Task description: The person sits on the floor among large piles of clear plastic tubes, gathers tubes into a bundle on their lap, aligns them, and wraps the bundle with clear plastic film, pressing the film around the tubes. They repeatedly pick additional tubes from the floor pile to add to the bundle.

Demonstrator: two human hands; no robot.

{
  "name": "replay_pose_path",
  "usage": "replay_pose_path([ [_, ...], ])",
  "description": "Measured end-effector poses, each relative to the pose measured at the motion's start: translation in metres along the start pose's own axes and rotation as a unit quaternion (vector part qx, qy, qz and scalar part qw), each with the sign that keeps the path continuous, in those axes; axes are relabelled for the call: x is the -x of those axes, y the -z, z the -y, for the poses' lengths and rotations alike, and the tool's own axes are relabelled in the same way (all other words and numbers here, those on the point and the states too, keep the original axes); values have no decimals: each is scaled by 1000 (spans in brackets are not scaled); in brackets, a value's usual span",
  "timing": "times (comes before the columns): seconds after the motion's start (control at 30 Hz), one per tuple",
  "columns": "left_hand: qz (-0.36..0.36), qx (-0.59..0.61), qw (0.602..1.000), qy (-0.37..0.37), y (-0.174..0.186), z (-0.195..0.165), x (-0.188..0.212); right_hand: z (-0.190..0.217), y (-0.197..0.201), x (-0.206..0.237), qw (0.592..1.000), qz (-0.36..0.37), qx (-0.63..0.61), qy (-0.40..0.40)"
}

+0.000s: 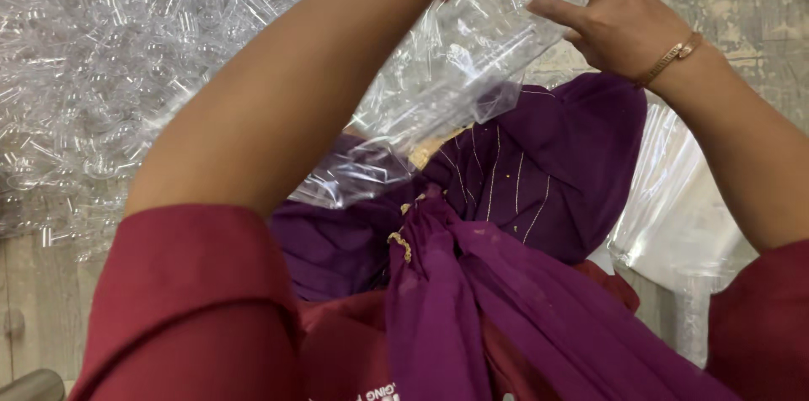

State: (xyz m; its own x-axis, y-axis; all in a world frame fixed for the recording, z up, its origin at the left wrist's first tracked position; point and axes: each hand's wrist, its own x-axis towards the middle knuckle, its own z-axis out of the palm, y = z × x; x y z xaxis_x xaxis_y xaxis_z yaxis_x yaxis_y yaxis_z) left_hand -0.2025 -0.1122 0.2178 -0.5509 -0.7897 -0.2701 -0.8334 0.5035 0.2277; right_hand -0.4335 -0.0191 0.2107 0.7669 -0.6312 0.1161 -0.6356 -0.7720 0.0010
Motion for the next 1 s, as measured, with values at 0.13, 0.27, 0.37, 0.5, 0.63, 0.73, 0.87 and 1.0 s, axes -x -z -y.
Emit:
replay_pose_path([
  [0.13, -14, -8, 998, -66, 1, -80, -17, 17, 13, -5, 995, 26, 27, 92],
  [0.27, -25, -19, 991, -131, 20, -144, -41, 25, 16, -4, 984, 92, 5, 153],
  [0.37, -36, -32, 985, -168, 7, -206, -50, 26, 23, 8, 986, 92, -46, 129],
  [0.5, -52, -60, 977, -198, -33, -287, -51, 28, 21, 35, 973, 98, -207, 34],
  [0.63, -44, 56, 942, -327, -98, -343, -8, 46, -15, 62, 838, 114, -520, -117],
  [0.73, -70, 167, 881, -437, -150, -371, 29, 75, -55, 78, 642, 123, -732, -192],
  [0.87, -147, 247, 815, -503, -195, -402, 57, 133, -100, 104, 418, 120, -866, -246],
  [1.0, 28, 178, 841, -511, -217, -425, 81, 180, -120, 144, 300, 84, -897, -313],
])
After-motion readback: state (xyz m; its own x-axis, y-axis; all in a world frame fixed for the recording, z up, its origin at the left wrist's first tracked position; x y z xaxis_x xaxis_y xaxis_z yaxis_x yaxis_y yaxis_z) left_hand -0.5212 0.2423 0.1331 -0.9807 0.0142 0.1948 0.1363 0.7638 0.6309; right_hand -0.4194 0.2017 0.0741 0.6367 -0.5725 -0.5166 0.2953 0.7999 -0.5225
